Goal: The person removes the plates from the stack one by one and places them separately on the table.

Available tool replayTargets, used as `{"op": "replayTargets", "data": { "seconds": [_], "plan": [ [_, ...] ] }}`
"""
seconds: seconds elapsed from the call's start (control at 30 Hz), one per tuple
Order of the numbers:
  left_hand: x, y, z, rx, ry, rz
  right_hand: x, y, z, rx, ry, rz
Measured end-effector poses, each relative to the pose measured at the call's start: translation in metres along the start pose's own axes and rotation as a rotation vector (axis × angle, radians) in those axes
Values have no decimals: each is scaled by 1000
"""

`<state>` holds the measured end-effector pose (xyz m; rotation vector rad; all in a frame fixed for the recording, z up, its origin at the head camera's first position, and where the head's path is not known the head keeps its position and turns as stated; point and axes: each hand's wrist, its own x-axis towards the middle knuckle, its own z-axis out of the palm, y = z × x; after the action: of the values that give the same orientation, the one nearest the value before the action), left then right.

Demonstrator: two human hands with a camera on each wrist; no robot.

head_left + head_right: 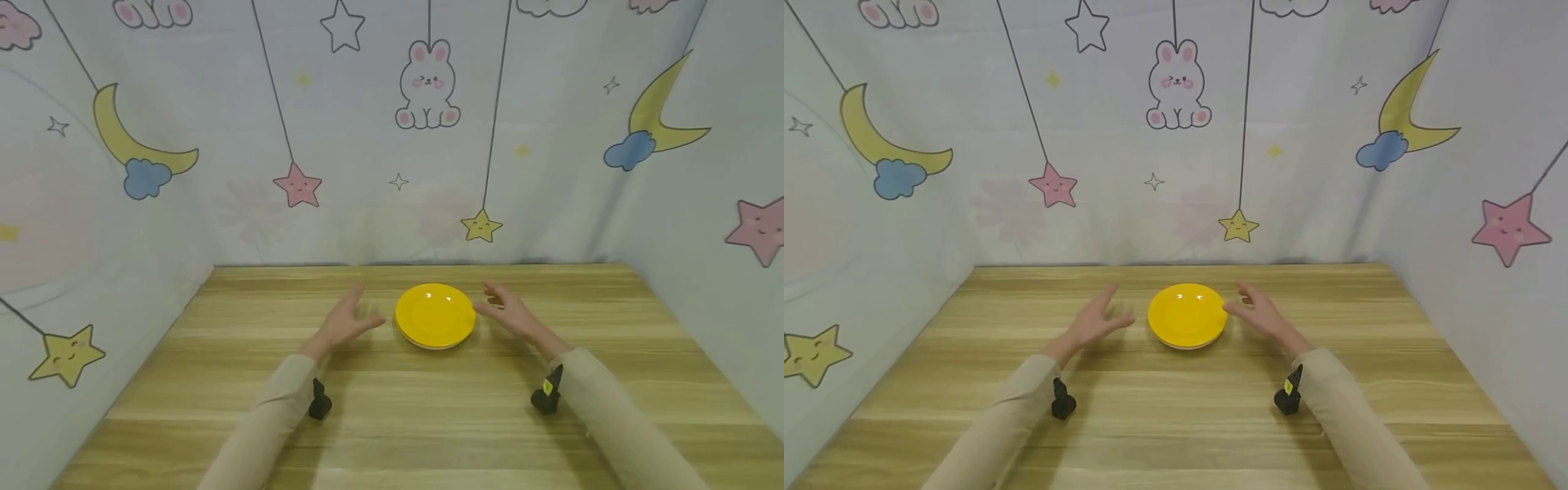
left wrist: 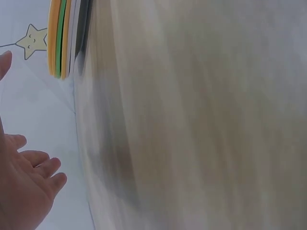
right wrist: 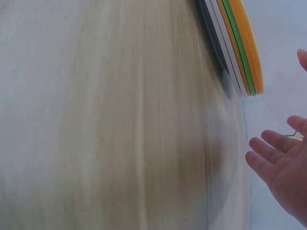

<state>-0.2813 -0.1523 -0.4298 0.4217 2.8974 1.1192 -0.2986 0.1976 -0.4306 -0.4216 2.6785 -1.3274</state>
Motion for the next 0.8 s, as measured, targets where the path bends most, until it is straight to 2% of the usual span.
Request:
{"op": "replayTargets", "data": {
  "seconds": [0.2, 0.4, 0.8],
  "plan": [
    [0, 8, 14, -82, -35, -57, 1, -4, 9, 102, -21, 2],
    [2, 13, 25, -140, -65, -82, 2, -8, 18, 152, -43, 19],
    [5, 21, 38, -230, -90, -60, 6, -5, 29, 183, -22, 59]
  ]
}}
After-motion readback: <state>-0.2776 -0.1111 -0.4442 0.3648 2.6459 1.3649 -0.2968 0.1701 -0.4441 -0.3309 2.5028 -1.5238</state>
